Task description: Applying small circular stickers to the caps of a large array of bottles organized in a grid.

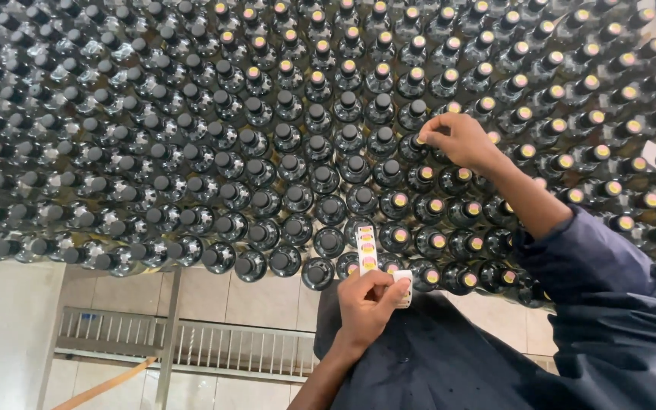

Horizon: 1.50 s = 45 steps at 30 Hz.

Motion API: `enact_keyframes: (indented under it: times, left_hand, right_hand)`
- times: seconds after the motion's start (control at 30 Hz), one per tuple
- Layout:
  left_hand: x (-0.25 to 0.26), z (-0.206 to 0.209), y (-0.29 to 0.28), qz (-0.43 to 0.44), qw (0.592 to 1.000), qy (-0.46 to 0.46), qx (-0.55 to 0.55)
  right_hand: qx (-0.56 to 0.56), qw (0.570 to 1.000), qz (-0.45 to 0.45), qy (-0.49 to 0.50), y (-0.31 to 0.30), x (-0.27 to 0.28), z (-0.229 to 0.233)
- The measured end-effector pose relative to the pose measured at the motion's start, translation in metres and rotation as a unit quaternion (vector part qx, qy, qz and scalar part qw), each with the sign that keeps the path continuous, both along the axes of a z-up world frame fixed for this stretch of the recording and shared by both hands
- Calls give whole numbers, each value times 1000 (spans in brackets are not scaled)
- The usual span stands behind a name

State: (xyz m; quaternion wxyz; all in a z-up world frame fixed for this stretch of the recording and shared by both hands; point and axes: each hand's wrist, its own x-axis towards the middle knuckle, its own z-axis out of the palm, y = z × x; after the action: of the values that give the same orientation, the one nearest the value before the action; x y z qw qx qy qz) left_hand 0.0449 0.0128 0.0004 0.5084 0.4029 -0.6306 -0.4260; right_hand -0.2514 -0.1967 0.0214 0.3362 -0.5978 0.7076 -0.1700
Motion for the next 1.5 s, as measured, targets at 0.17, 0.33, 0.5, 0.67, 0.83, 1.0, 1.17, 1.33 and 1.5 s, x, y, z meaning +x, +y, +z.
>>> enact_keyframes:
  times: [0.17, 0.33, 0.5, 0.67, 0.83, 1.0, 1.17, 1.33, 1.5]
  left_hand:
    - [-2, -1, -4, -11, 1000, 6, 2]
    - [-4, 1, -7, -16, 1000, 2, -8]
    - [-4, -2, -9, -19, 1000, 4, -10]
    - [-6, 2, -10, -30, 999, 11, 9]
    - [-5, 7, -12, -18, 999, 18, 32]
    - [-8, -11, -22, 40, 994, 97, 38]
    - [-4, -9, -24, 36, 991, 109, 61]
    - [-3, -17, -23, 18, 991, 107, 75]
    - [-4, -25, -18, 32, 994, 104, 27]
  right_hand:
    - [19, 1000, -20, -5, 1, 4, 6]
    - [-85, 995, 54, 0, 0, -9, -21]
    - [-34, 998, 41, -34, 10, 5, -1]
    - [-43, 998, 15, -30, 1, -4, -20]
    - [-86, 996, -29, -4, 4, -11, -47]
    - [-240, 962, 124, -45, 57, 26, 0]
    - [-65, 947, 246, -195, 131, 84, 94]
    - [-51, 947, 228, -219, 142, 91, 90]
    - [-56, 957, 186, -214, 147, 87, 84]
